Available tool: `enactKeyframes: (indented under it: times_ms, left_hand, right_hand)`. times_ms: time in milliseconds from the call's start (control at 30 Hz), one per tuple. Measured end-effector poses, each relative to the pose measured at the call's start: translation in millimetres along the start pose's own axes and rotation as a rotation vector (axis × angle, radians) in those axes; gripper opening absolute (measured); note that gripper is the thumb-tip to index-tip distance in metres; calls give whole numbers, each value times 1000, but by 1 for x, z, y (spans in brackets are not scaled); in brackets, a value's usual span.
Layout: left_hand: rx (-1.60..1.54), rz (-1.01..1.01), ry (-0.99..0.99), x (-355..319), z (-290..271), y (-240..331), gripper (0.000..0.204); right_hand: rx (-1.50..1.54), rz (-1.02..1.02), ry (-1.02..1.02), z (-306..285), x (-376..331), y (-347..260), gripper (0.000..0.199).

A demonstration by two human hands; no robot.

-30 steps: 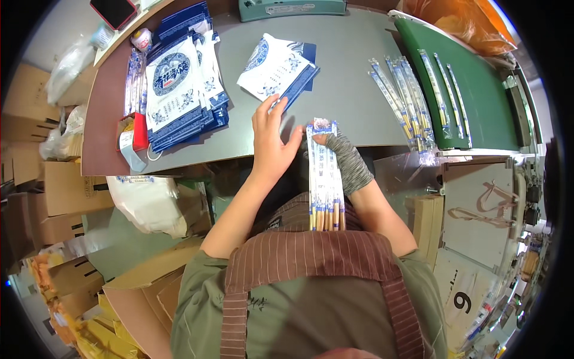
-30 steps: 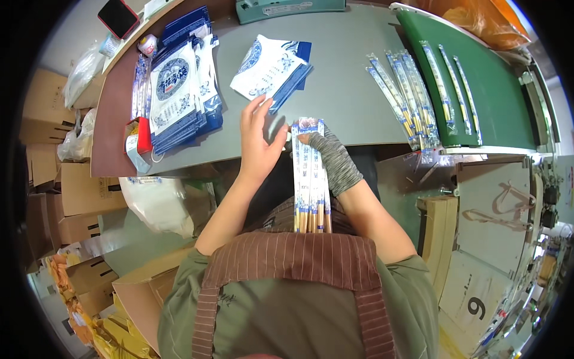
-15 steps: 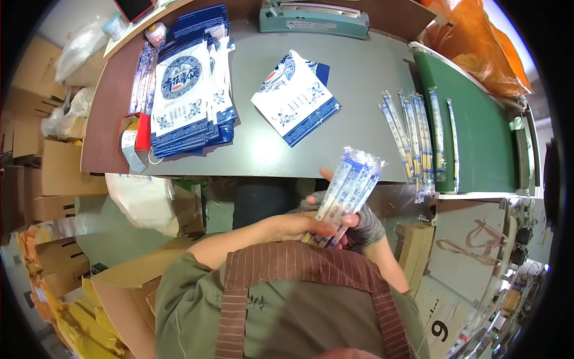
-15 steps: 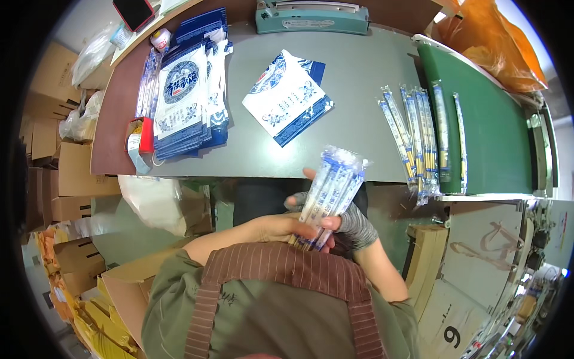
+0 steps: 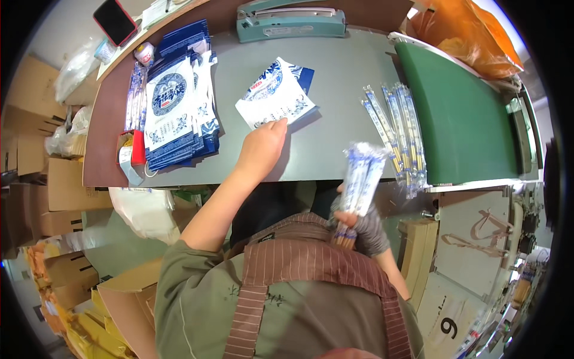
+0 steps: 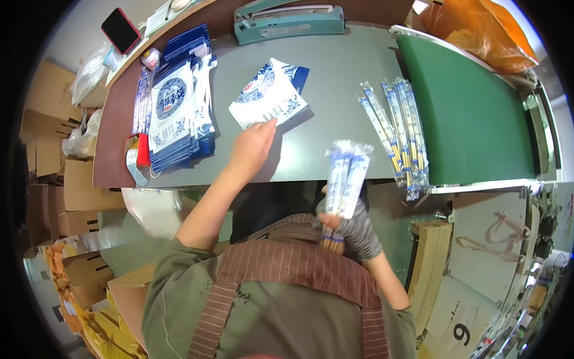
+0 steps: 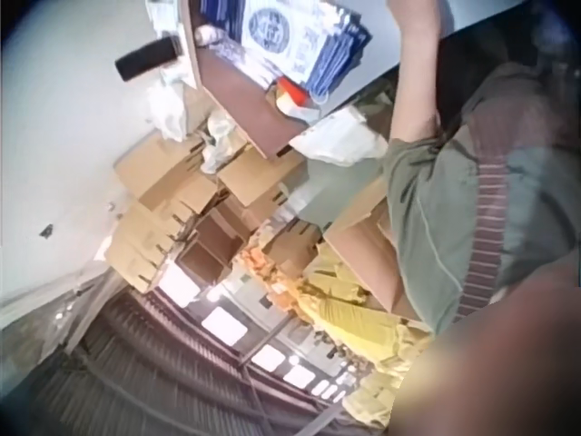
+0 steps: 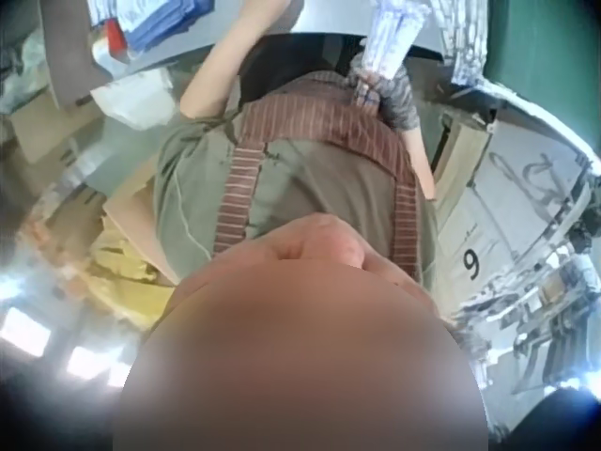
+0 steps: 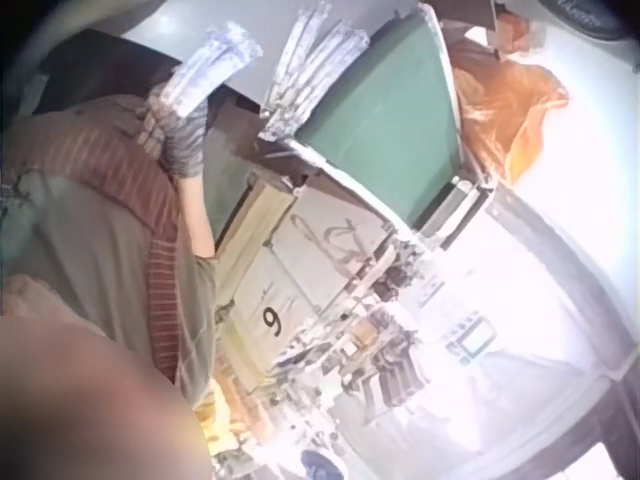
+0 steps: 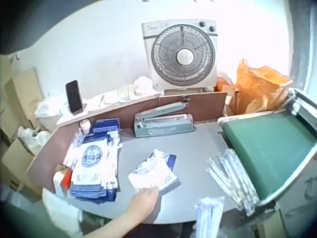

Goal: Gathering bundles of chopsticks, inserting them into printed plastic bags, and placing the filled bags into a cardboard box.

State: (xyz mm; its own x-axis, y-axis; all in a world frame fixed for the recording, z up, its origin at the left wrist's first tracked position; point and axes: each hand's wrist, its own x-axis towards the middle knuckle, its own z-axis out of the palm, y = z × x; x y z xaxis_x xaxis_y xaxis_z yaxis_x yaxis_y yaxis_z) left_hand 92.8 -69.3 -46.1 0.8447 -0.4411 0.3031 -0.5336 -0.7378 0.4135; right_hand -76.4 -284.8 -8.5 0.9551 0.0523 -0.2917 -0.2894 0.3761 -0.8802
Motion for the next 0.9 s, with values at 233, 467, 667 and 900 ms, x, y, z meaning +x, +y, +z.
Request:
enactKeyframes:
  times_ms: [233, 467, 667, 900]
  left_hand:
    - [-134, 218, 81, -2, -9, 15, 27]
    - [-173, -127, -191, 19, -60, -22, 37]
    - [461, 332, -68, -45, -8, -15, 32]
    - [-312, -89, -341, -13, -21, 13, 19]
  right_hand:
    - [-203, -64, 138, -5, 6, -28, 62]
    - [-68, -123, 224, -10, -9, -16, 61]
    - [-71, -73, 190, -12, -17, -3, 60]
    - [-148, -43, 162, -6, -12, 10, 56]
